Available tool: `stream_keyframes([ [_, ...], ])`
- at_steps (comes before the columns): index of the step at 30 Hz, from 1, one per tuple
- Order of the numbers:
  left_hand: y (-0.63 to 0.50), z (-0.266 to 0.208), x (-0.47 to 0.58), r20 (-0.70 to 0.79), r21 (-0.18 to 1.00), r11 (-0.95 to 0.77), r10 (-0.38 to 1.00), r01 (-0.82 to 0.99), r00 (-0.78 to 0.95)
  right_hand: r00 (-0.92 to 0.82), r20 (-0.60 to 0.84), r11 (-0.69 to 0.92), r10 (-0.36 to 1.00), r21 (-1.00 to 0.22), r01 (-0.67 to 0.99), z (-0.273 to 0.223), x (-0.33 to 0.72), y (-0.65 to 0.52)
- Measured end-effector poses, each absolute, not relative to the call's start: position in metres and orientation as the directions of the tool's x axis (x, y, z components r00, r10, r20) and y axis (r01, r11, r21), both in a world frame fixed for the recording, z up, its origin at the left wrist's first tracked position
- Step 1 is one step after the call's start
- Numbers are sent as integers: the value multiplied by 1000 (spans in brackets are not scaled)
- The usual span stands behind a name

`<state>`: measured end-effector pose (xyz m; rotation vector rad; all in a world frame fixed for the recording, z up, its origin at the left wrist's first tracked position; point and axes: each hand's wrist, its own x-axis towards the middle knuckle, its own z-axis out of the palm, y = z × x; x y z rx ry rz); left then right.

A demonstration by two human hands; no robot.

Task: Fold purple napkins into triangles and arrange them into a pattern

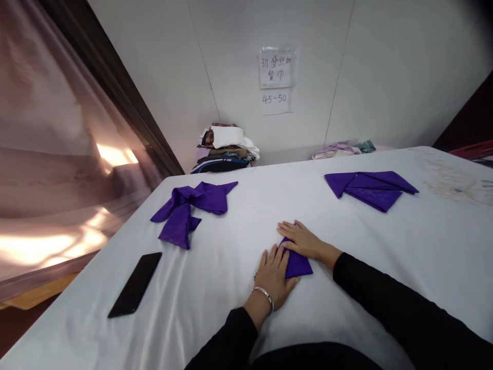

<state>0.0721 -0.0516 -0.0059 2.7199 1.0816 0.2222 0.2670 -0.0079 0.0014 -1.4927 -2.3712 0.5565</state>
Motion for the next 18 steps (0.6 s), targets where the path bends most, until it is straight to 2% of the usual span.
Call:
stream_keyframes([
  [7, -52, -7, 72, 46, 241, -700, 700, 672, 713, -340, 50, 326, 939, -442, 836, -4, 283, 13],
  [11, -53, -4, 71, 38, 253, -688, 709, 680, 704, -169, 88, 188, 982, -583, 790, -2, 300, 18],
  [13, -53, -3, 71, 36, 263, -685, 711, 680, 702, -116, 150, 186, 982, -639, 747, -2, 307, 12],
  [15, -53, -4, 71, 35, 272, -683, 711, 678, 703, -219, 223, 311, 950, -599, 738, -3, 313, 2],
  [18, -52, -3, 72, 24, 289, -679, 710, 675, 703, -441, 248, 505, 863, -456, 733, -7, 315, -11],
])
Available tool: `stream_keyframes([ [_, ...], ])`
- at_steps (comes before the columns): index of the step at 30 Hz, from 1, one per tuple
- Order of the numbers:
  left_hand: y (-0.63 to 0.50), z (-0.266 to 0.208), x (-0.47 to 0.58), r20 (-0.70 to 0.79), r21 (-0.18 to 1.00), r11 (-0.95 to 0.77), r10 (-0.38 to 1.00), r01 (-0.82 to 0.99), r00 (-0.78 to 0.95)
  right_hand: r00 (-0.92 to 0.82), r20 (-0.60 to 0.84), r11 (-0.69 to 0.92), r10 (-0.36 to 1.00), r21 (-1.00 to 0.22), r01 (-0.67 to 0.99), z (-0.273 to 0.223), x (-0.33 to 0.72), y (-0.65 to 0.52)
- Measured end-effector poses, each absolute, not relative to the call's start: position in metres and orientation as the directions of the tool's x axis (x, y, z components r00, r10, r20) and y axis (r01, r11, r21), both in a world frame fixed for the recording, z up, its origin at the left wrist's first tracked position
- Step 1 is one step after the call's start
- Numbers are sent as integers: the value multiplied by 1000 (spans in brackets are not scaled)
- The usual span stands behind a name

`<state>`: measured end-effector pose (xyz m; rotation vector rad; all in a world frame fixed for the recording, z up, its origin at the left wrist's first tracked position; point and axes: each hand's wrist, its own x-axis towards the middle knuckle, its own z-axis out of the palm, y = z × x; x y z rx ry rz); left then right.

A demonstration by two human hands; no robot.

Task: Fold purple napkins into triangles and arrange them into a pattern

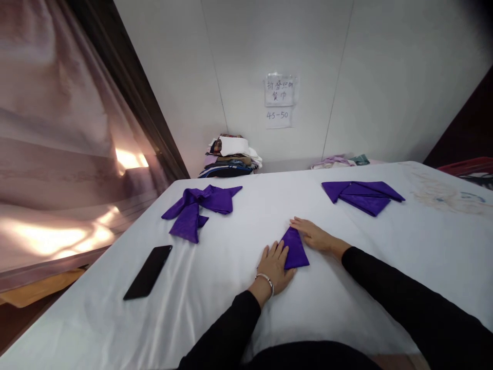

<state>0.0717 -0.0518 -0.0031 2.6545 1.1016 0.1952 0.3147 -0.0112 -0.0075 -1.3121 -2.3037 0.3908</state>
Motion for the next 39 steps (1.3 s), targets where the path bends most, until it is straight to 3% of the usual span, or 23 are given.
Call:
stream_keyframes([
  [7, -48, 4, 67, 26, 386, -656, 710, 648, 703, -477, 155, 500, 865, -337, 798, -10, 312, -17],
  [14, -44, -6, 56, 262, 477, -631, 766, 612, 586, -455, 156, 479, 877, -368, 797, -8, 311, -19],
  [19, -33, 6, 53, 161, 659, -394, 906, 641, 392, -414, 216, 467, 884, -436, 769, -9, 307, -26],
  [23, -18, 13, 45, 32, 732, -195, 967, 653, 253, -390, 293, 488, 873, -520, 701, -5, 298, -35],
  [25, -10, 13, 39, 2, 733, -160, 973, 662, 233, -335, 262, 425, 905, -589, 688, -2, 292, -40],
  [29, 0, 11, 29, -36, 703, -100, 984, 704, 175, -108, 19, 93, 994, -679, 728, 3, 281, -46],
  [32, -1, 10, 25, -5, 655, -106, 990, 748, 144, 2, -46, -27, 999, -564, 825, 7, 277, -51],
  [35, -4, 7, 20, 65, 600, -160, 986, 784, 152, 35, 20, -24, 999, -408, 912, 11, 275, -59],
  [39, -5, 4, 0, 115, 552, -162, 986, 818, 118, 15, 96, 19, 995, -348, 937, 12, 277, -70],
])
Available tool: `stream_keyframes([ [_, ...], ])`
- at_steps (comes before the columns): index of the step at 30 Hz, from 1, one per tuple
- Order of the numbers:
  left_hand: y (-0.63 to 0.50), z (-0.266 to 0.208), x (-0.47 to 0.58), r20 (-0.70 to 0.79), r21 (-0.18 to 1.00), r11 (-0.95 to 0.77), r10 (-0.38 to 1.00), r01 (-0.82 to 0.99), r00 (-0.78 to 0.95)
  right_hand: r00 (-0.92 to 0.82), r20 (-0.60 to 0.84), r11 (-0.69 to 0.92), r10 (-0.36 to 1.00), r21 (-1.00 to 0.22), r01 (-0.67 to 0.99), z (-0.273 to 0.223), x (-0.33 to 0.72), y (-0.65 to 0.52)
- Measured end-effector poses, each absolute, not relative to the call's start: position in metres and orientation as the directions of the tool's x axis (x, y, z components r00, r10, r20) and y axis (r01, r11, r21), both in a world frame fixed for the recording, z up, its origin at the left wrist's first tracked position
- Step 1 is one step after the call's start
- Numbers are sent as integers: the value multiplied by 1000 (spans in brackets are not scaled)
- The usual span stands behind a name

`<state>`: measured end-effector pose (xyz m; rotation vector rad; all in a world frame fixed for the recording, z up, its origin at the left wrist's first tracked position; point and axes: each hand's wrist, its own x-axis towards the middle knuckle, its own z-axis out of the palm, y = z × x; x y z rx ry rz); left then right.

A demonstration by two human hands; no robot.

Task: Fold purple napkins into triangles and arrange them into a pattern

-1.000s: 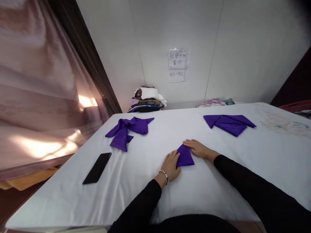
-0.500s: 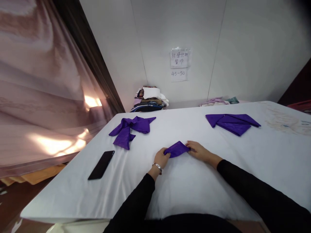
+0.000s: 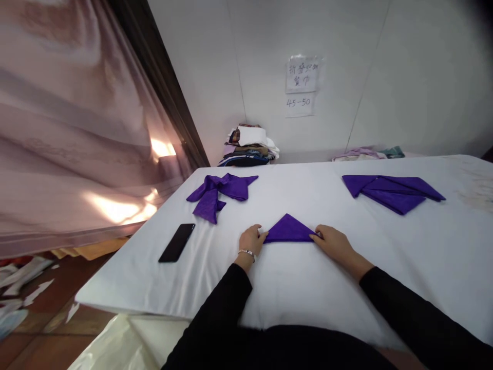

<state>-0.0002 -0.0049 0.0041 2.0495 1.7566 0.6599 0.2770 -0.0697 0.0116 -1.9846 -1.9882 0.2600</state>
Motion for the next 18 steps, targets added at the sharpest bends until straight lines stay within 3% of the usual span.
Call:
stream_keyframes([
  [5, -16, 5, -33, 122, 589, -102, 992, 801, 37, -26, 130, 72, 991, -360, 930, 5, 282, -74],
  [12, -33, 4, -24, 157, 582, -309, 950, 752, 269, -39, 139, 86, 990, -350, 933, 0, 284, -73],
  [18, -27, 5, -9, 152, 543, -325, 945, 774, 290, -29, 140, 77, 990, -352, 933, -1, 285, -73],
])
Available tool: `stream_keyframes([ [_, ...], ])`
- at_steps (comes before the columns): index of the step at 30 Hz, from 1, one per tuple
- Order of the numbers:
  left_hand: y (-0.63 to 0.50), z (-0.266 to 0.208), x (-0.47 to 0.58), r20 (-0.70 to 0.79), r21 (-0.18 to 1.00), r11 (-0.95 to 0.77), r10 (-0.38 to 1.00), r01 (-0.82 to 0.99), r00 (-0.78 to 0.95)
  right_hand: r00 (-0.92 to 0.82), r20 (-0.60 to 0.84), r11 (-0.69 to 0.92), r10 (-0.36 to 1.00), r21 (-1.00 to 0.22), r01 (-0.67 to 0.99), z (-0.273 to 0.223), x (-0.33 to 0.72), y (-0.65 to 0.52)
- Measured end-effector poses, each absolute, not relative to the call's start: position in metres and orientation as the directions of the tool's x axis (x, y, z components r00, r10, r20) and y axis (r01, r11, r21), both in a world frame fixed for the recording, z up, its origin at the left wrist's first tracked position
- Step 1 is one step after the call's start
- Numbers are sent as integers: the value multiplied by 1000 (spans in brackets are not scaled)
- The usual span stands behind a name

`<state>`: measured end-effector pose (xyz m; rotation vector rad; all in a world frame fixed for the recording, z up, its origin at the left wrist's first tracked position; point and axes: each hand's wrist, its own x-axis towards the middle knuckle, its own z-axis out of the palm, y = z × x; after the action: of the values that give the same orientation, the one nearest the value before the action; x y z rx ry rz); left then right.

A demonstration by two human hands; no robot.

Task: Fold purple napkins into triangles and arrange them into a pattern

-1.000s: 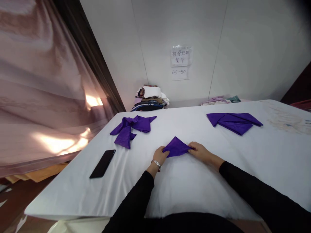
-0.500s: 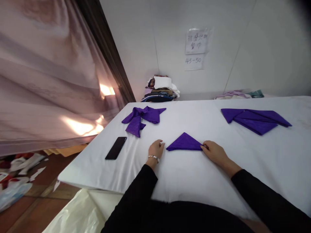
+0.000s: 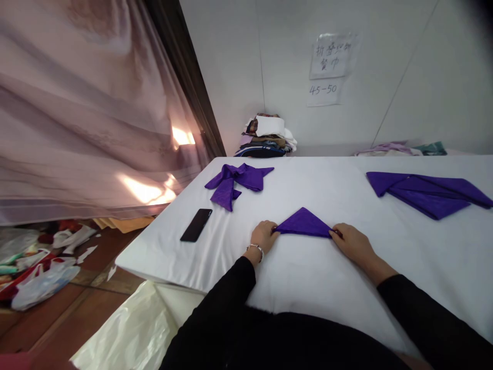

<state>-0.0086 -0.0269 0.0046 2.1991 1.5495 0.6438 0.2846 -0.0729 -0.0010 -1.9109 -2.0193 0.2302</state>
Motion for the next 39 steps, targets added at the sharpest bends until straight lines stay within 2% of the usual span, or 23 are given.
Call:
stream_keyframes([
  [11, -27, 6, -8, 138, 512, -279, 960, 812, 243, -43, 136, 90, 990, -356, 930, -2, 285, -73],
  [25, -19, 4, -19, 157, 566, -459, 875, 685, 458, -35, 133, 82, 990, -366, 927, -2, 285, -73],
  [39, -14, 0, -10, 106, 629, -265, 961, 731, 257, -32, 125, 77, 992, -369, 926, -1, 284, -73],
])
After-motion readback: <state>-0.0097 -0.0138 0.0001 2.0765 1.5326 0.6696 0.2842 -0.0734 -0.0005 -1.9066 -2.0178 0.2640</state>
